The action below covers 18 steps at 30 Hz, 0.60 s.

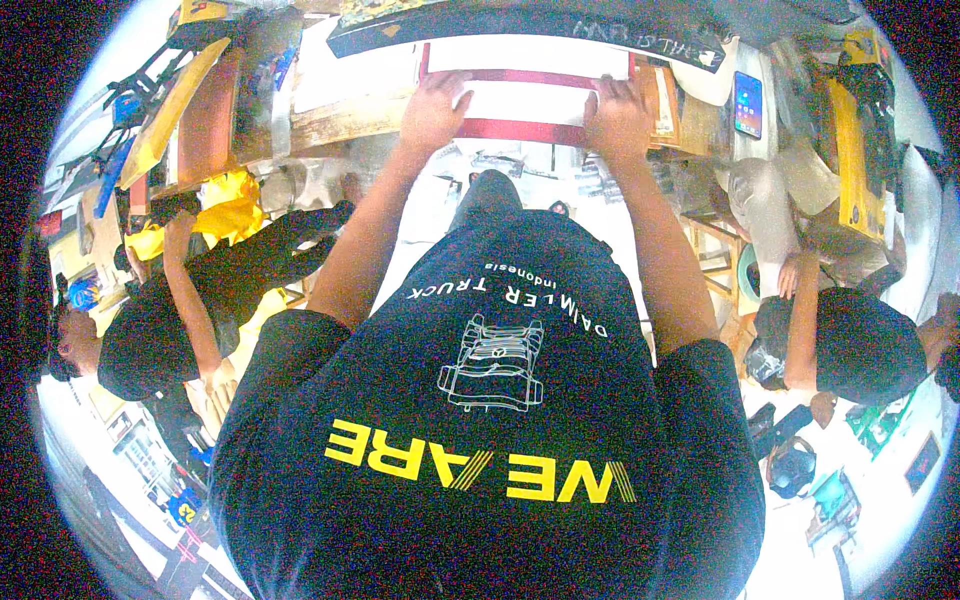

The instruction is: The person aligns translucent printed sheets on a red board, peels the backing from a sheet, and pulls down the handle of a heat press onto a piece of fabric.

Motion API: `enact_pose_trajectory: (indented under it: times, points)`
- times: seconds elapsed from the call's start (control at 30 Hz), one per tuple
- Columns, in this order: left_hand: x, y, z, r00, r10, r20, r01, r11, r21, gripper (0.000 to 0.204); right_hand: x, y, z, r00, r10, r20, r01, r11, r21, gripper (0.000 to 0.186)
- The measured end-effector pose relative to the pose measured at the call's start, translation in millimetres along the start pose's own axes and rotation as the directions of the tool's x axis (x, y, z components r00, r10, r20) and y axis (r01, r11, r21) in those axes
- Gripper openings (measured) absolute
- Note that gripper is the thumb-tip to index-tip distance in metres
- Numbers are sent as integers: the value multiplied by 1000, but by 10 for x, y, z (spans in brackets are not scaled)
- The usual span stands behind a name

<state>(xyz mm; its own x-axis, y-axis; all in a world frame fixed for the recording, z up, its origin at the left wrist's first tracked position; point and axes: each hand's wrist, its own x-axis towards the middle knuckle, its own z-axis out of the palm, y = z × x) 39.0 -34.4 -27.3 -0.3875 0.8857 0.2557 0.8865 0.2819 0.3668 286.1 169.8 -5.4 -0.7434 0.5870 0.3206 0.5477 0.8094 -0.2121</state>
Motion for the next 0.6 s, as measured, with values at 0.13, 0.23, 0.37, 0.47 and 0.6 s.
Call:
enact_pose_trajectory:
  times: [0.13,0.23,0.37,0.47,0.6]
  points:
    - [351,-289,-66,995,91,-36,-89,995,41,29,355,205,41,988,-150,-25,152,984,88,28]
    - [529,-198,-12,992,117,48,-120,990,68,38,519,153,197,977,-207,42,197,965,170,30]
    - [697,-20,74,972,182,147,-195,978,74,36,634,-118,393,962,-267,59,242,933,267,32]
    - [781,14,85,947,199,252,-239,961,137,40,658,-270,491,970,-233,74,201,931,305,33]
    - [826,36,89,934,176,311,-246,948,203,35,699,-413,546,959,-244,145,198,942,272,39]
